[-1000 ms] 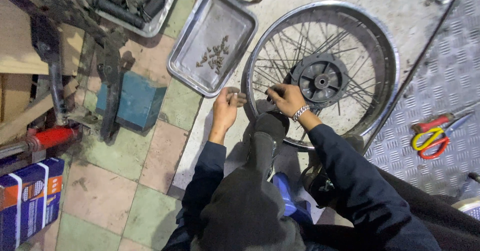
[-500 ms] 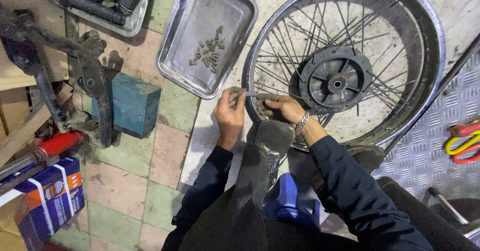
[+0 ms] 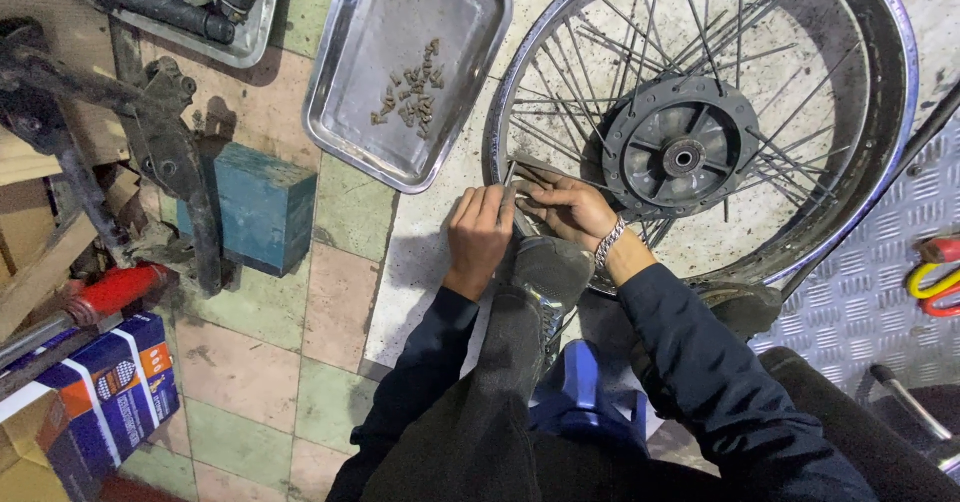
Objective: Threading nipples onto spokes to assemble or repair a motorcycle wheel.
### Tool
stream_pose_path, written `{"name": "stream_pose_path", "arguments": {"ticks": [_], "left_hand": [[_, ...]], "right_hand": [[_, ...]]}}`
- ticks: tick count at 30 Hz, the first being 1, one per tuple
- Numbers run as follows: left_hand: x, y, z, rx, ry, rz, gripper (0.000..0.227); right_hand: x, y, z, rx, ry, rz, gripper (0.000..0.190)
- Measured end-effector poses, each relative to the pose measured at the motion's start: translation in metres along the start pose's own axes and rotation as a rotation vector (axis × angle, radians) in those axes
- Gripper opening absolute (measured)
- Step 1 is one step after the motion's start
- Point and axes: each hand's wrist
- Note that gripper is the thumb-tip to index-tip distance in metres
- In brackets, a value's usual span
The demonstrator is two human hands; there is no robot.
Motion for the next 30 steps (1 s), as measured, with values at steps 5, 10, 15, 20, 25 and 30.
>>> {"name": "stream_pose_path", "arguments": {"ticks": [5, 10, 15, 20, 25, 30], "left_hand": [[0.006, -0.008, 0.008, -0.031, -0.022, -0.02, 0.011], [0.023, -0.013, 0.015, 0.034, -0.288, -0.195, 0.011], [0.029, -0.005, 0.013, -0.1, -0.44, -0.172, 0.019], [0.031, -0.013, 0.025, -0.317, -0.598, -0.259, 0.018], [0.029, -0.003, 0.021, -0.543, -0.748, -0.315, 0.026], [0.029, 0.01, 0.008, -0.527, -0.77, -0.153, 0.027]], "right_hand": [[-0.009, 0.009, -0.004, -0.025, 0.043, 0.115, 0.056], [-0.046, 0.056, -0.027, 0.002, 0.077, 0.298, 0.044], [-0.036, 0.046, -0.022, 0.049, 0.096, 0.483, 0.027], [-0.03, 0.039, -0.018, 0.101, 0.09, 0.415, 0.024], [-0.032, 0.043, -0.019, 0.138, 0.095, 0.397, 0.023], [-0.028, 0.035, -0.019, 0.155, 0.093, 0.346, 0.023]]}}
Point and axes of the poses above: each hand's wrist, its own z-axis towards the middle knuckle, its own y-axis out of the palm, x = y × z, and after that the axes turned 7 degrees about -z, right-handed
